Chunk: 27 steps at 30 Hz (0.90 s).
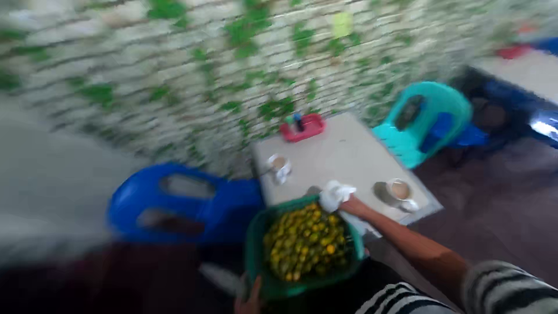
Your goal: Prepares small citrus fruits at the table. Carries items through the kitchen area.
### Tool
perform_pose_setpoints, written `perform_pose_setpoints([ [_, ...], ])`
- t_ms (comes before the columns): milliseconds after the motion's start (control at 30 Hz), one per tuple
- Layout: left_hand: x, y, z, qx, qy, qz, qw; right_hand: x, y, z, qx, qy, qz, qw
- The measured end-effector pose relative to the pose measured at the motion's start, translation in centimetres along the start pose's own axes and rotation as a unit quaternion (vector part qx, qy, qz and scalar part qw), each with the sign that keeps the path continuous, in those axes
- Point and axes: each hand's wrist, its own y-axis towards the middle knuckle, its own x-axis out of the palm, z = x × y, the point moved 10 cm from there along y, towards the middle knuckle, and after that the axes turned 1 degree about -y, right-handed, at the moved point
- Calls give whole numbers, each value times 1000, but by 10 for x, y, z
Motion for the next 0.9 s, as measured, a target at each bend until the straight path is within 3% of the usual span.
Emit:
perform_pose_setpoints([
  [67, -25, -18, 11, -27, -51, 59, 997, 12, -15, -4, 66, -26, -16, 997],
  [167, -67, -36, 24, -52, -97, 75, 991, 44, -33, -20, 110, -106, -41, 987],
  [300, -128, -47, 21, -76, -106, 62, 990, 105, -39, -30, 44, -77, -70, 994],
  [533, -213, -69, 2, -81, -195, 120, 970, 206, -43, -80, -56, 2, -151, 987],
  [733, -257, -58, -13, -68, -251, 186, 947, 262, -52, -144, -144, -48, -140, 978],
  [900, -290, -24, -19, -57, -259, 206, 942, 317, -26, -171, -144, -29, -158, 976],
])
